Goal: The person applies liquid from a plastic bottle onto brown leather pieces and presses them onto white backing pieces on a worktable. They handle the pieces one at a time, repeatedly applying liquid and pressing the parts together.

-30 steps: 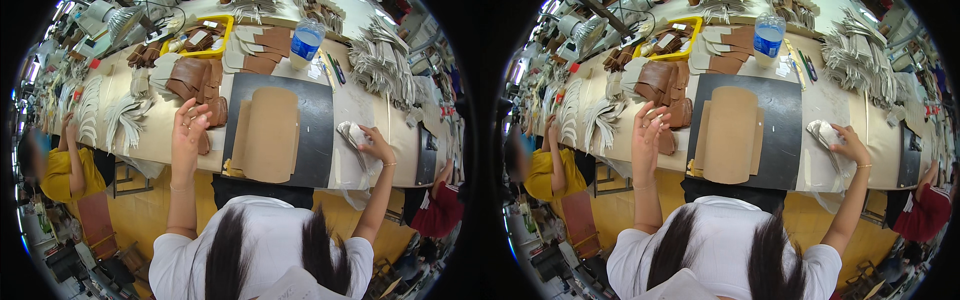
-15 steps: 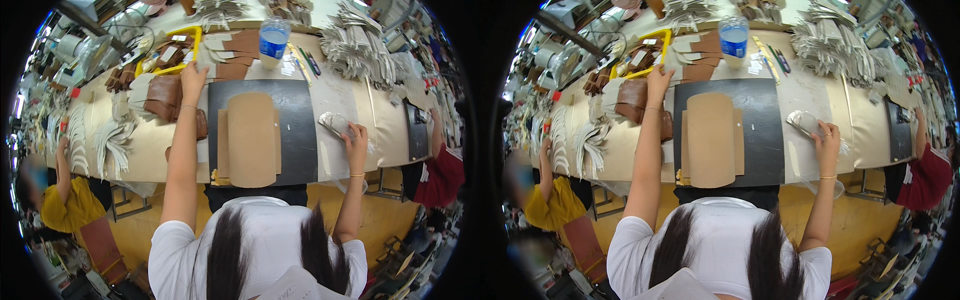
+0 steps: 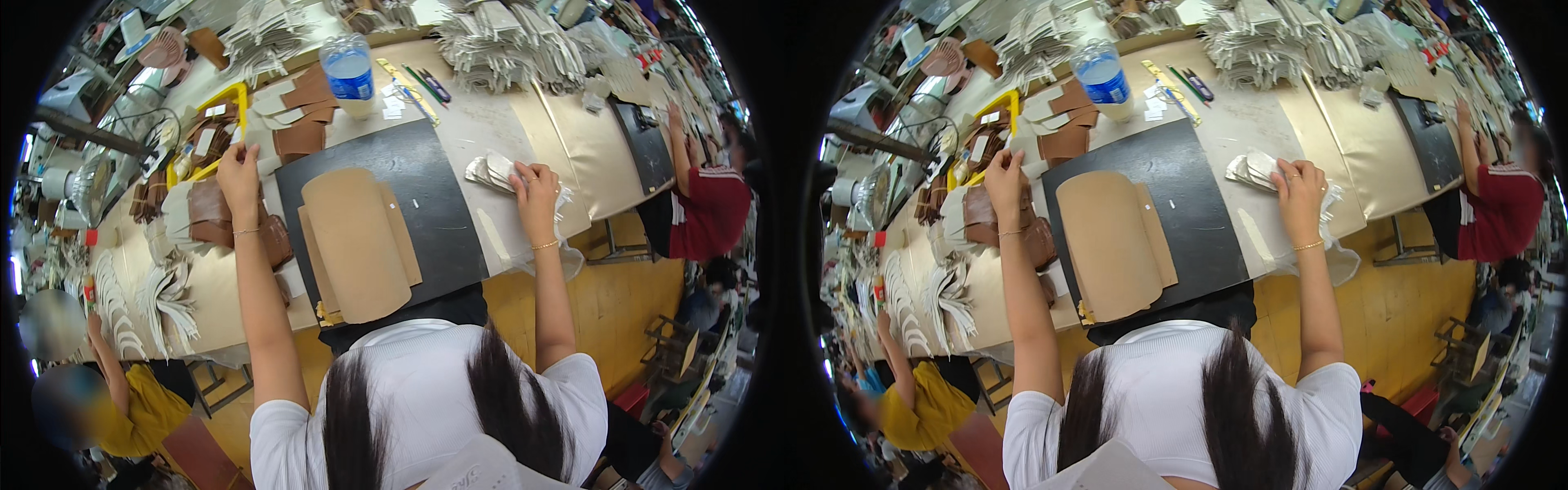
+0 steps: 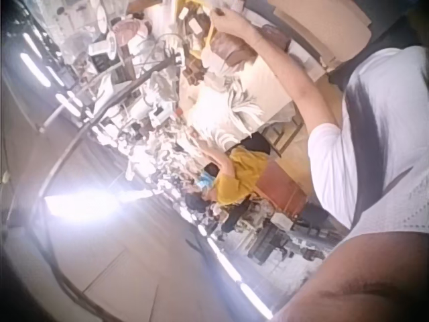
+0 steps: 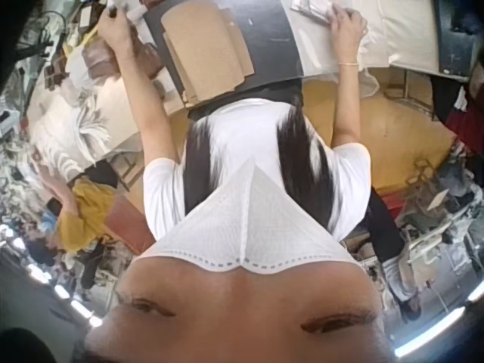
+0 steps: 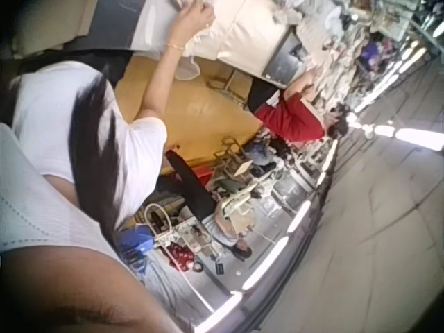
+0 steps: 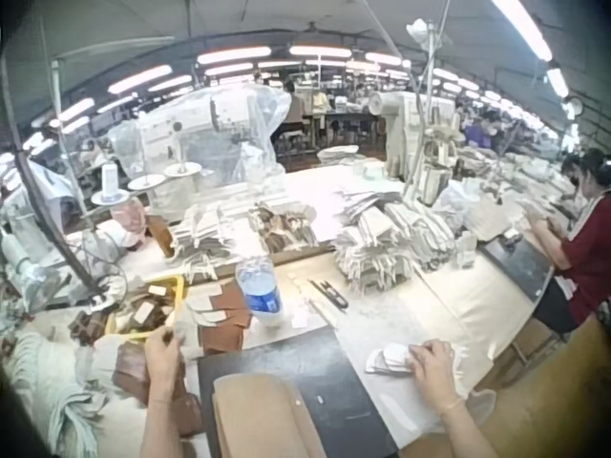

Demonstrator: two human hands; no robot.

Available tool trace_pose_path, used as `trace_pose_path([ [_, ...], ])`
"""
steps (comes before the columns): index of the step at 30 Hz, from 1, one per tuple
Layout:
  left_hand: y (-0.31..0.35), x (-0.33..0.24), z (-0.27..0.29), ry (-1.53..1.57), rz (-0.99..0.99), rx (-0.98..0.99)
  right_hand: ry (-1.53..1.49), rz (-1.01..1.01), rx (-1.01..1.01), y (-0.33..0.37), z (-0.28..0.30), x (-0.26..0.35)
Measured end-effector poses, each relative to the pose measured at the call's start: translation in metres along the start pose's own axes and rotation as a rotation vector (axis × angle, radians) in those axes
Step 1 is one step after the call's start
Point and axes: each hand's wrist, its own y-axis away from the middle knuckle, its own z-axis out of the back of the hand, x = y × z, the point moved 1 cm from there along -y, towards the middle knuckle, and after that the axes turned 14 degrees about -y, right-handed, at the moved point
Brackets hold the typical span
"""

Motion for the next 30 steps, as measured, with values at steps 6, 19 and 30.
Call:
trace_pose_path([
  [6, 0.008, -0.029, 0.042, 0.33, -0.028, -0.032, -0.048, 0.007, -0.034, 0.001, -0.004, 0.002],
  [19, 0.141, -0.116, 0.104, 1.074, 0.269, 0.805, -0.771, -0.232, -0.106, -0.004, 0.028, -0.048],
  [30, 0.176, -0.104, 0.111, 1.046, 0.49, 0.79, -1.038, -0.159, -0.088, -0.03, 0.086, 0.074],
])
